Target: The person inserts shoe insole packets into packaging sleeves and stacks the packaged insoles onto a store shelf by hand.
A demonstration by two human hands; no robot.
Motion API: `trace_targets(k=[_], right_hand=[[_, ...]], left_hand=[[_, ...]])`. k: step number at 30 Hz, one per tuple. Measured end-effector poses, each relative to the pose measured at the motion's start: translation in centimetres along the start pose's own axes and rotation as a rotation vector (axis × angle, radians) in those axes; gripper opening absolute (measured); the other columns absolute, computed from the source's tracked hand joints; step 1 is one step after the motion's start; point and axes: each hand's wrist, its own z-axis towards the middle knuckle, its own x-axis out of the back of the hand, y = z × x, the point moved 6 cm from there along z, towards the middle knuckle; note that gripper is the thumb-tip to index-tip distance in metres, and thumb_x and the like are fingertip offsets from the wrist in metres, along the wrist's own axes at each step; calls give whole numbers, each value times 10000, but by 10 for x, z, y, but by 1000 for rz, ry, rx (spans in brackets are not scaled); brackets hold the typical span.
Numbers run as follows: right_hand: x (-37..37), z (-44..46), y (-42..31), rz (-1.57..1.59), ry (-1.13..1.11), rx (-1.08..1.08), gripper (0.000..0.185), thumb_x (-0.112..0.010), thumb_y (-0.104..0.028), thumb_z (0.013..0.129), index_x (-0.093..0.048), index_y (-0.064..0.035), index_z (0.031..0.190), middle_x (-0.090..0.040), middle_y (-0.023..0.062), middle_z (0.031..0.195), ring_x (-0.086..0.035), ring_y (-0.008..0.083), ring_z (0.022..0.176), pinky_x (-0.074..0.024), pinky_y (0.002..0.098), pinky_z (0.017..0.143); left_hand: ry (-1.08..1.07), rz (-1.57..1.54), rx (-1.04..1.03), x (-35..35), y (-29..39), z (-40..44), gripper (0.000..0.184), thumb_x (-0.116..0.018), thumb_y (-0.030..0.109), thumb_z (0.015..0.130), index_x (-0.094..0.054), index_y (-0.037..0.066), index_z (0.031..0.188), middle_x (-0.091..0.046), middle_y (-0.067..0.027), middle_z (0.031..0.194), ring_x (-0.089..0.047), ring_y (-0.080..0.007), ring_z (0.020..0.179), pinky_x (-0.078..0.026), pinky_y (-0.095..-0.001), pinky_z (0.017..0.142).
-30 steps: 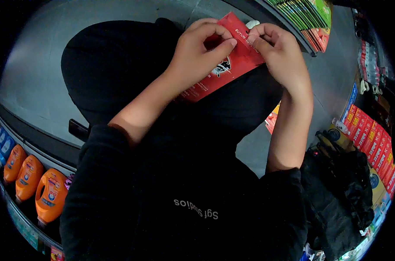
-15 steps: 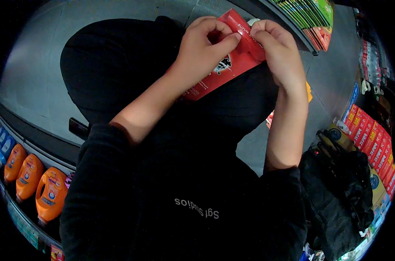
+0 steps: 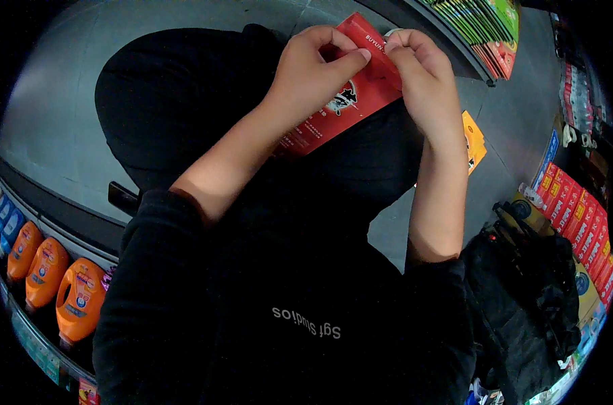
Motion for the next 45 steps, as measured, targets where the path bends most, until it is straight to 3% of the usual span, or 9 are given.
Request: trace_targets(k=[18,20,28,30,35,37,39,41,45], right_hand=[[0,1,0,-182,31,155,76,-585,-52,828,-580,6,876,-584,9,821,-519,62,755,-421,196,673],[2,2,-3,-141,74,275,91,-581,-72,788,-611,10,813,-626,99,700,-563,112,610,-442,256,550],[-5,-3,-4,-243,119,245,99,-594,-84,786,-592,9,817,-626,126,708,-604,214,617,-467,310,566],[-11,-7,-9,-286,147,269,106,-598,-89,786,-577,10,814,-621,142,715,-614,265,629,-475,333,575],[-17,-19,-25,-541,294,543,134,-594,-80,793,-509,-9,869,-591,179,741,-579,376,700,-478,391,637],[-16,-20,-26,-530,269,540,125,-552,-92,831,-521,-17,925,-603,188,788,-597,349,755,-476,380,665],[-3,-12,-10,-74,270,237,173,-507,-130,876,-525,-11,1000,-618,170,815,-616,273,749,-472,340,666],[0,-3,-8,-24,134,261,215,-507,-164,897,-582,10,999,-618,84,748,-551,117,679,-444,253,637],[1,-10,-9,64,44,126,231,-526,-177,895,-602,36,945,-595,44,707,-517,70,665,-429,223,613]], left_hand=[[-43,32,6,4,-7,1,59,-621,91,804,-597,37,811,-611,-24,792,-560,-88,755,-453,-232,699],[-55,35,-5,5,-9,1,59,-624,88,802,-593,39,809,-609,-24,800,-560,-89,763,-455,-233,701],[-5,-51,-178,18,-14,6,213,-602,44,797,-488,36,977,-615,-62,786,-587,-122,716,-472,-248,642],[-74,-109,-22,23,-18,9,264,-505,-61,848,-375,96,1016,-421,-12,964,-462,-111,907,-389,-225,804],[-43,-191,-16,16,-11,16,241,-504,-86,832,-392,74,973,-435,-10,929,-471,-102,874,-400,-221,772],[-7,-178,20,18,-8,14,210,-497,-77,837,-411,69,962,-451,-19,880,-478,-111,866,-406,-221,761],[-2,-127,-27,22,-5,12,226,-570,16,822,-439,50,1003,-618,-71,807,-594,-124,759,-483,-243,663],[-15,-163,-43,26,-2,11,207,-563,15,829,-443,50,994,-619,-71,811,-596,-121,771,-485,-239,668],[13,-197,-15,28,13,10,191,-557,14,838,-445,55,987,-621,-69,814,-599,-121,782,-486,-234,671]])
